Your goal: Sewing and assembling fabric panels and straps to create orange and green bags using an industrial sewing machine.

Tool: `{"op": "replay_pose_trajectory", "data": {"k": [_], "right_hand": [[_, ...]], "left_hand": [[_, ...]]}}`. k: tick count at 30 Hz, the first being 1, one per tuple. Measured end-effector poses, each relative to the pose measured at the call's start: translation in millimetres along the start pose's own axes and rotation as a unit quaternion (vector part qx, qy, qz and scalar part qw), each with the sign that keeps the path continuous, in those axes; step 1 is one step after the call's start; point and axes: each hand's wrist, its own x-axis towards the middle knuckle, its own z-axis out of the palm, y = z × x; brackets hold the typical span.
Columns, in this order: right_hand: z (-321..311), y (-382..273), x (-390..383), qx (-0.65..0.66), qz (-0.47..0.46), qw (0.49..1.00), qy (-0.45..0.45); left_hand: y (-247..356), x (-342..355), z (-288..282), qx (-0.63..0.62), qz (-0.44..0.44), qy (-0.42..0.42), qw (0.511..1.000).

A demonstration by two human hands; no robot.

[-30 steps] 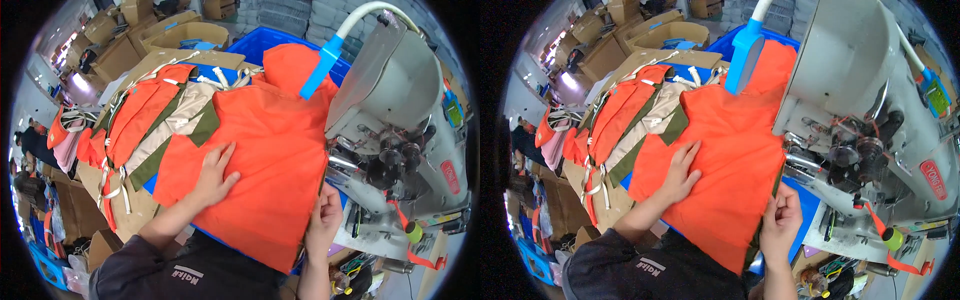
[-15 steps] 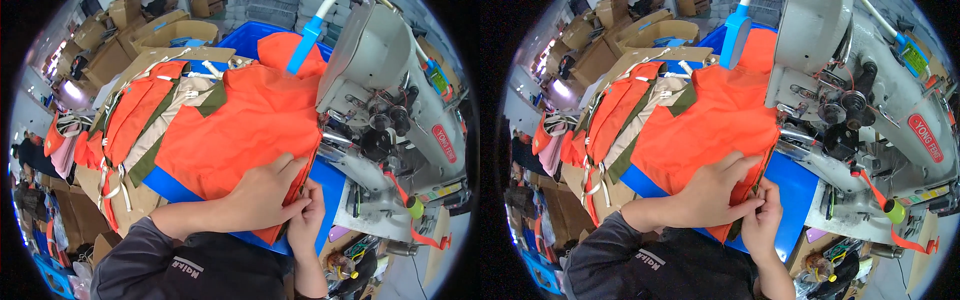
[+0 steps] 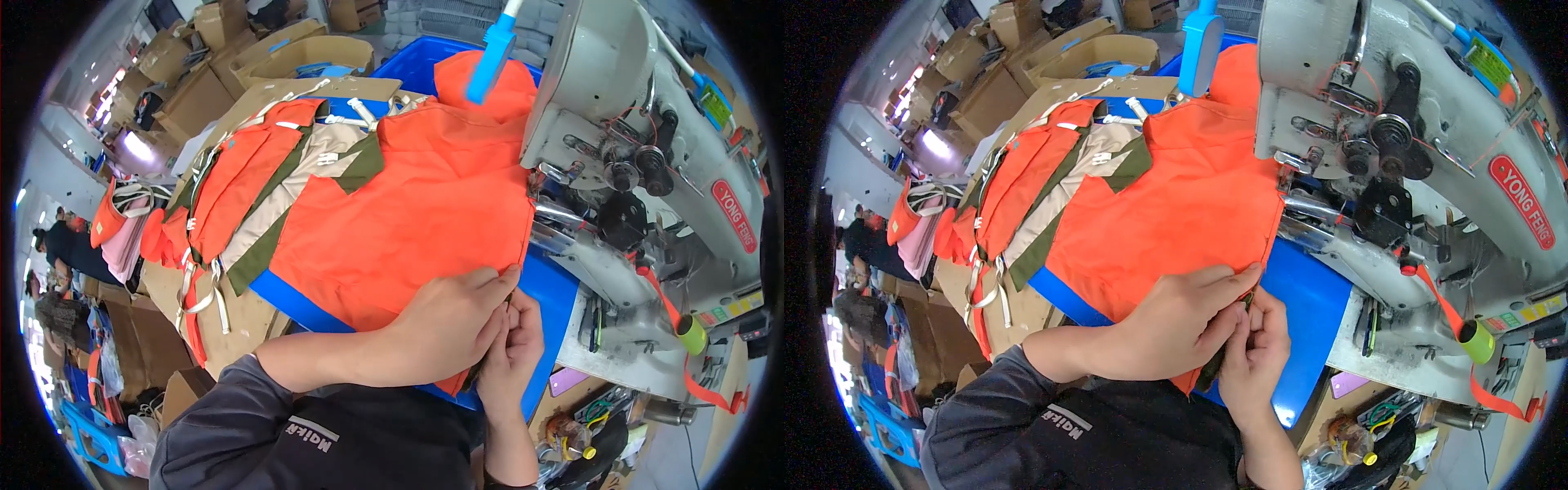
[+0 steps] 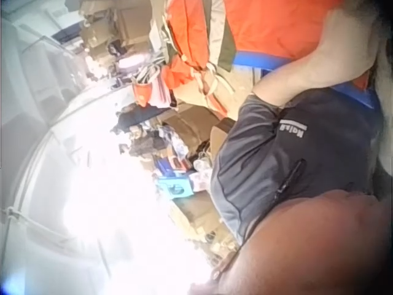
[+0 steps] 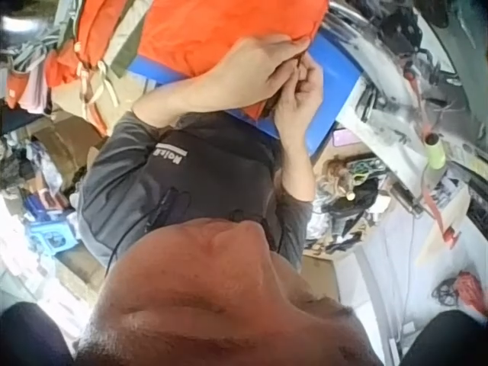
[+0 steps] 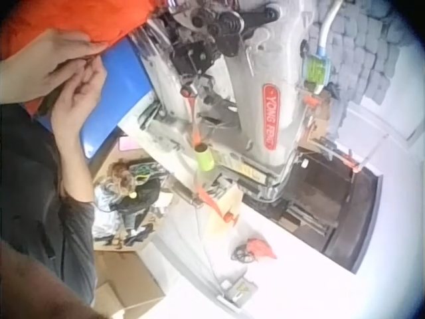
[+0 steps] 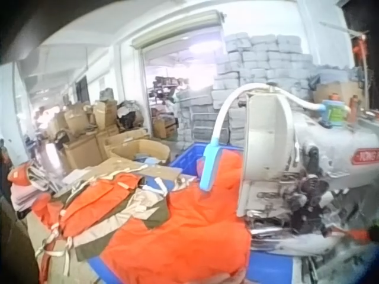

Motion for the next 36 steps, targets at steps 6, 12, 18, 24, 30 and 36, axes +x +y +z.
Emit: {"op": "replay_pose_trajectory", "data": {"k": [6,12,18,24,30,36], "right_hand": [[5.2,-0.2,7.8,0.031,0.005,0.998,0.048],[4.6,-6.2,24.4,0.058,0.024,0.997,0.052],[-5.8,-3.4,41.5,0.044,0.022,0.998,0.048],[-7.1,0.9,50.2,0.040,0.027,0.999,0.004],[-21.2,9.8,47.5,0.028,0.007,1.000,0.004],[-22.1,1.7,43.7,0.038,0.005,0.999,0.019]], "left_hand": [[-0.1,4.5,3.4,0.011,0.002,0.014,1.000],[-7.9,19.3,10.3,0.029,0.008,0.039,0.999],[-12.1,37.4,16.4,0.038,0.011,0.043,0.998],[-18.8,37.9,16.6,0.117,-0.003,0.062,0.991],[-22.7,38.6,34.5,0.095,0.019,0.037,0.995],[-18.3,31.2,27.8,0.071,0.022,0.006,0.997]]}}
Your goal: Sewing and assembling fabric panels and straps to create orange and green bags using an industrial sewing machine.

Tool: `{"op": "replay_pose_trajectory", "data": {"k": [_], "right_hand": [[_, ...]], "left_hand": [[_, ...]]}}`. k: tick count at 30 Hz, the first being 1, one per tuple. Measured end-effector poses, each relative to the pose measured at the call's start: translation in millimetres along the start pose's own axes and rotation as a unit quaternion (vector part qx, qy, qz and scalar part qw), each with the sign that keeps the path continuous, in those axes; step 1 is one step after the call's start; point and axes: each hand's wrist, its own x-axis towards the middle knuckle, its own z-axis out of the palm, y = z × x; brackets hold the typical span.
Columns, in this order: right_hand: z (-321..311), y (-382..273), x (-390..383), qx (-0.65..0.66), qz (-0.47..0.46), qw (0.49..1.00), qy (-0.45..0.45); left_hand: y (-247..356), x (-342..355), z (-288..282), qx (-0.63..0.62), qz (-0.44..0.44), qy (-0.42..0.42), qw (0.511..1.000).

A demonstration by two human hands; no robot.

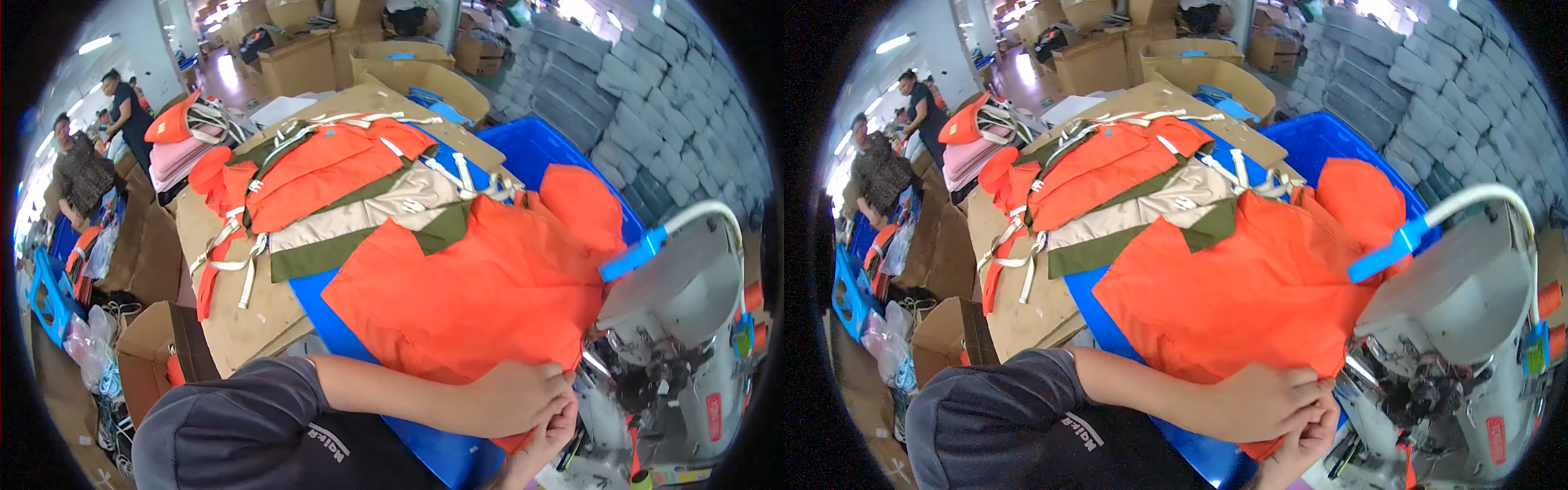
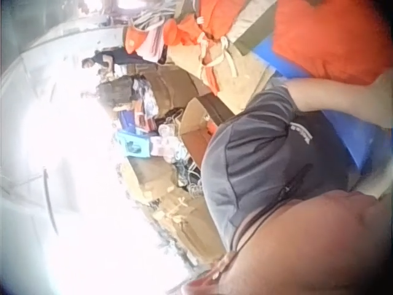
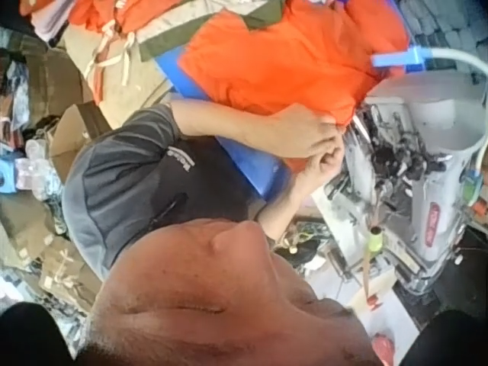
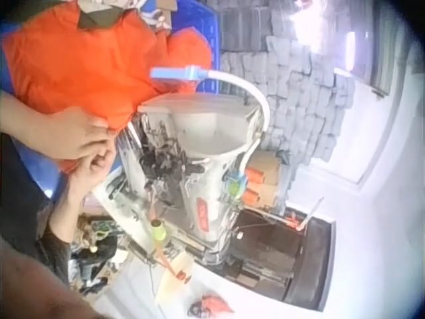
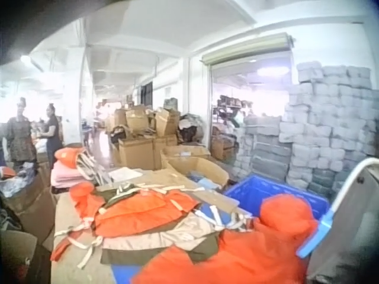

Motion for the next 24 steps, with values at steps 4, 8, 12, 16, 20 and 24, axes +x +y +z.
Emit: {"op": "replay_pose_trajectory", "data": {"k": [4,8,12,16,20,24], "right_hand": [[-3.4,-14.1,-21.5,-0.092,0.034,0.995,-0.014],[0.4,-17.0,-38.1,-0.175,0.068,0.982,-0.018],[-3.6,-21.6,-46.0,-0.210,0.071,0.974,-0.034],[5.1,-31.0,-53.7,-0.136,0.107,0.984,-0.040],[11.9,-30.1,-57.5,-0.096,0.082,0.991,-0.046],[12.3,-32.9,-57.0,-0.090,0.081,0.992,-0.032]], "left_hand": [[2.4,-37.9,-22.1,-0.082,0.052,0.087,0.991],[-9.0,-86.9,-8.2,0.169,0.071,0.135,0.974],[-34.4,-88.2,-13.0,0.246,0.132,0.108,0.954],[-12.5,-84.2,-44.1,0.270,0.186,0.154,0.932],[-0.7,-80.8,-46.2,0.293,0.167,0.124,0.933],[15.3,-52.8,-42.5,0.235,0.141,0.044,0.961]]}}
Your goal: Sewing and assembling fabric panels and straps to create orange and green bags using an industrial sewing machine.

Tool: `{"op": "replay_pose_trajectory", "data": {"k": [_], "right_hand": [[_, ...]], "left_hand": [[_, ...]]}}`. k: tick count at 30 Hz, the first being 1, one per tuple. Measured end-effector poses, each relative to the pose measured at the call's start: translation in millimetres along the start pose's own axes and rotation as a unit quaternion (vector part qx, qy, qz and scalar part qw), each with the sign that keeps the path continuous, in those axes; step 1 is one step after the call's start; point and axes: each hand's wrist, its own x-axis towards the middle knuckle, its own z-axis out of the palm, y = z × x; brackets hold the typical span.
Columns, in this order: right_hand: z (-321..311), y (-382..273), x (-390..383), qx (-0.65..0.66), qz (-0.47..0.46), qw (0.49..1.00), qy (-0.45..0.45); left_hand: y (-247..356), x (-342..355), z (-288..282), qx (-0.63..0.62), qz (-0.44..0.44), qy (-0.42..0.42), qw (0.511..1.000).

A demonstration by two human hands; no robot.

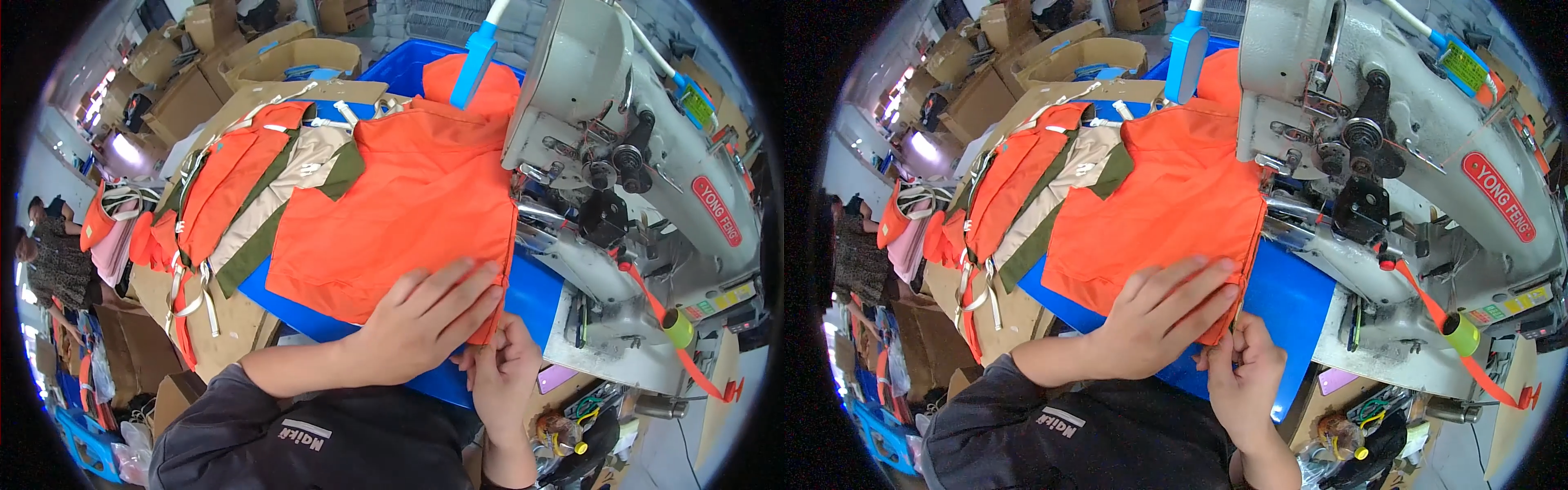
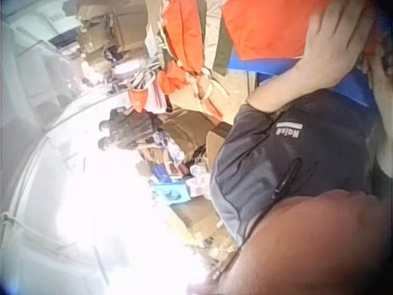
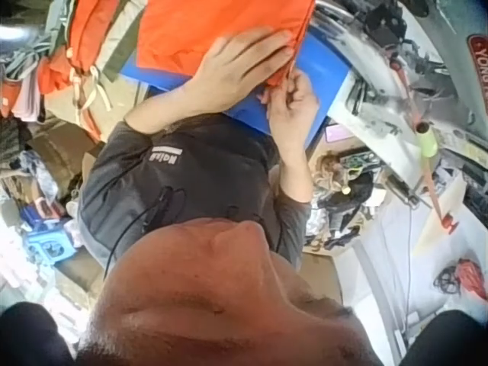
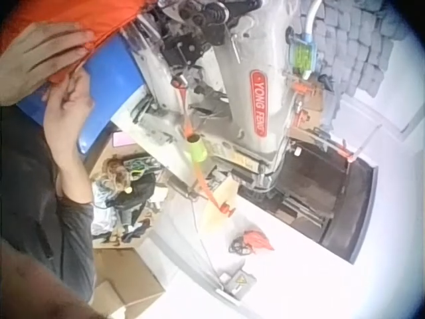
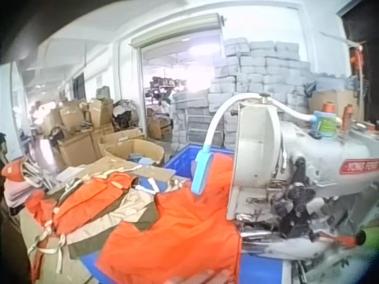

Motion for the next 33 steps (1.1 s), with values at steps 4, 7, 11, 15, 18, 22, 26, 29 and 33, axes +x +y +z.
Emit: {"op": "replay_pose_trajectory", "data": {"k": [4,7,11,15,18,22,26,29,33], "right_hand": [[-4.5,-5.4,1.4,-0.007,0.001,1.000,-0.012],[-3.9,-4.4,3.0,-0.031,-0.008,0.999,-0.040],[2.4,-1.0,2.5,0.013,-0.010,1.000,0.016],[2.0,9.0,-2.8,0.078,0.018,0.996,0.034],[1.8,11.6,0.4,0.092,0.016,0.994,0.048],[7.9,10.4,16.2,0.118,0.024,0.992,0.030],[6.0,22.8,17.7,0.122,-0.010,0.991,0.046],[-4.9,31.6,18.8,0.008,-0.066,0.995,0.073],[-25.7,39.7,32.8,-0.038,0.000,0.999,-0.024]], "left_hand": [[-4.6,1.4,6.7,-0.009,0.043,-0.029,0.999],[-7.6,-1.2,7.8,-0.020,0.062,-0.011,0.998],[-8.1,-3.9,11.0,-0.010,0.077,-0.008,0.997],[-3.1,-3.6,15.0,0.003,0.079,-0.007,0.997],[-6.7,2.0,17.9,0.010,0.095,-0.015,0.995],[-22.9,5.4,17.4,0.028,0.101,-0.016,0.994],[-26.2,7.3,26.7,-0.085,0.090,0.040,0.991],[-27.0,13.1,53.3,-0.150,0.124,0.082,0.977],[-27.2,15.0,35.4,-0.020,0.147,0.152,0.977]]}}
